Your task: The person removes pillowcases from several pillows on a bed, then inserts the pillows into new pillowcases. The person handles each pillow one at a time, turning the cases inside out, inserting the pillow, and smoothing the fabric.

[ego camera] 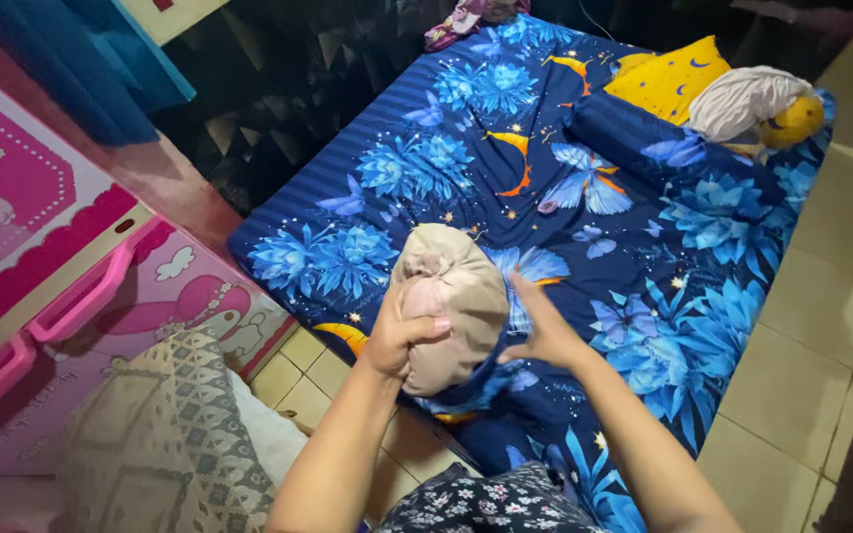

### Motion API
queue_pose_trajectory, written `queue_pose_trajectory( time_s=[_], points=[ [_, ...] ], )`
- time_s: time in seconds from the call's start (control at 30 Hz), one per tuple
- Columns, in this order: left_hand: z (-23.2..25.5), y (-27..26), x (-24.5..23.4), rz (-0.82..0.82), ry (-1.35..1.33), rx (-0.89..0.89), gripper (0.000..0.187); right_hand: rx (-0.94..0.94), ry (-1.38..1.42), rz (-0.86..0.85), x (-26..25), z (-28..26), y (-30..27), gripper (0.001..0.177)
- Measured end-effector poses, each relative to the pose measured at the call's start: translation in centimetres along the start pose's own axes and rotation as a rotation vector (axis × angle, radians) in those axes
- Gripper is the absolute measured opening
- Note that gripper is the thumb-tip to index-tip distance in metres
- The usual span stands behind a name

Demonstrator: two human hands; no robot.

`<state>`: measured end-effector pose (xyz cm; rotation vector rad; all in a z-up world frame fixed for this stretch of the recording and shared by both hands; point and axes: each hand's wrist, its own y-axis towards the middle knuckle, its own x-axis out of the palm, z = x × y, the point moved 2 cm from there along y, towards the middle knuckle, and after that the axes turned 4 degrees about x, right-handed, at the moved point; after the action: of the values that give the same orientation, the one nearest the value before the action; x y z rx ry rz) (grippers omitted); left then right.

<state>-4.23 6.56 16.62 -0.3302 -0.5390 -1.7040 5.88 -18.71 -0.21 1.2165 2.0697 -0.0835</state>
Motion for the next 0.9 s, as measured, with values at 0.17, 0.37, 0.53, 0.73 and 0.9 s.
queue_pose_trajectory(
  time_s=[0.17, 0.37, 0.53, 0.73, 0.9],
  points=[
    [1.7, 0.5, -1.9, -0.046, 0.105, 0.002, 0.073, 0.104, 0.596, -0.011, 6.8, -6.4, 3.6, 0.096],
    [6.1, -2.0, -5.0, 0.238, 1.161, 0.250, 0.066, 0.185, 0.373, 0.111, 11.4, -9.4, 4.0, 0.052],
    [8.6, -6.7, -4.2, 0.769, 1.641, 0.361, 0.077, 0.196, 0.200, 0.227, 12.1, -12.5, 4.3, 0.034],
    [2.2, -4.5, -6.4, 0.725, 1.489, -0.048, 0.117, -0.246, -0.178, 0.203, 12.6, -14.3, 4.5, 0.031],
    [-3.2, 1.5, -12.5, 0.762, 1.122, 0.020, 0.081, -0.224, -0.380, 0.157, 8.7, -14.0, 5.5, 0.029]
  ],
)
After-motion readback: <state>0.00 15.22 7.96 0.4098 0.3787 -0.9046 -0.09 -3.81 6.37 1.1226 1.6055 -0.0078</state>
